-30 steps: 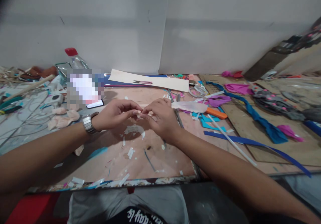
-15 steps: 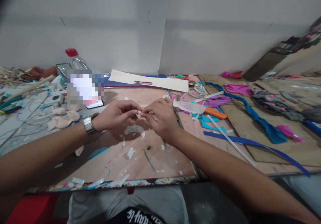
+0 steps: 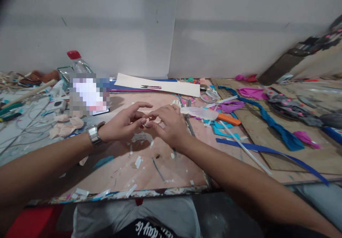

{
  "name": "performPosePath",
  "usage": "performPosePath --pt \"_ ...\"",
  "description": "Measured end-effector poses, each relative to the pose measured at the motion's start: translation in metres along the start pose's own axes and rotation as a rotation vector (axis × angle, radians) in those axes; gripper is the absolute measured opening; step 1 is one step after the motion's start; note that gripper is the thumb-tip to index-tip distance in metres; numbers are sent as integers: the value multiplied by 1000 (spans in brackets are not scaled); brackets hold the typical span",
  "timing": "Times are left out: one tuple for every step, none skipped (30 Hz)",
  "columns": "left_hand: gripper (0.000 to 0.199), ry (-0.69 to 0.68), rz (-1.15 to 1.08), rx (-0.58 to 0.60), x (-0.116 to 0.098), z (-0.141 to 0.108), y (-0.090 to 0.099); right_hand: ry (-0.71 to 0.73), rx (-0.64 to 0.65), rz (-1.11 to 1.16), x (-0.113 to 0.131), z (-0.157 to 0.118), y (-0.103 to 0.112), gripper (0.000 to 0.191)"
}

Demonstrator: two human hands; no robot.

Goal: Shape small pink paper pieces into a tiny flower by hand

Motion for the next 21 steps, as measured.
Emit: performPosePath --pt "51 -9 2 3 0 0 0 19 6 1 0 0 0 19" --pt "51 -12 1 5 -1 1 0 39 9 -2 0 0 -1 19" --pt "52 -8 -2 8 -1 1 0 57 11 -6 1 0 -1 20" --pt "52 0 -9 11 0 1 0 68 14 -10 0 0 -1 20" --pt "52 10 -20 14 0 1 0 72 18 -12 0 0 -2 19" --pt "53 20 -37 17 0 2 0 73 19 -12 0 0 -2 18" --pt "53 27 -61 21 1 2 0 72 20 -12 0 0 -2 18" --pt "54 35 -90 25 1 2 0 70 21 -10 -1 -1 -2 17" --pt "55 46 -124 29 2 2 0 69 23 -9 -1 -1 -2 17" --pt "57 61 -162 34 2 2 0 69 27 -7 0 -1 -2 16" --pt "58 80 -204 39 3 2 0 71 30 -6 0 -1 -2 15" --pt "60 99 -248 43 4 3 0 76 34 -6 1 -1 -2 14" --pt "61 117 -291 47 5 3 0 84 39 -6 1 -1 -2 13" --pt "61 131 -333 51 5 3 0 92 44 -8 2 -1 -2 13" --pt "61 141 -371 56 5 4 1 97 48 -10 3 0 -2 12" --pt "60 149 -405 58 5 4 1 98 50 -12 3 0 -3 12" --pt "60 159 -434 59 6 4 2 97 52 -12 3 0 -3 13" --pt "61 169 -463 60 6 4 3 93 53 -9 3 0 -3 14" --pt "62 179 -488 60 6 5 3 87 49 -6 3 0 -3 15" --pt "62 190 -508 58 6 5 3 81 41 -2 3 0 -2 15" --pt "59 199 -521 57 6 5 4 77 27 1 3 0 -2 16"
Point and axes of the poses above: each hand's wrist, its own z-axis towards the middle knuckle, its own y-axis out of the back of the hand, x = y × z, the point moved 4 cm from there along z, towards the middle knuckle, and after that the axes turned 8 degrees about x, right-handed, at the moved point
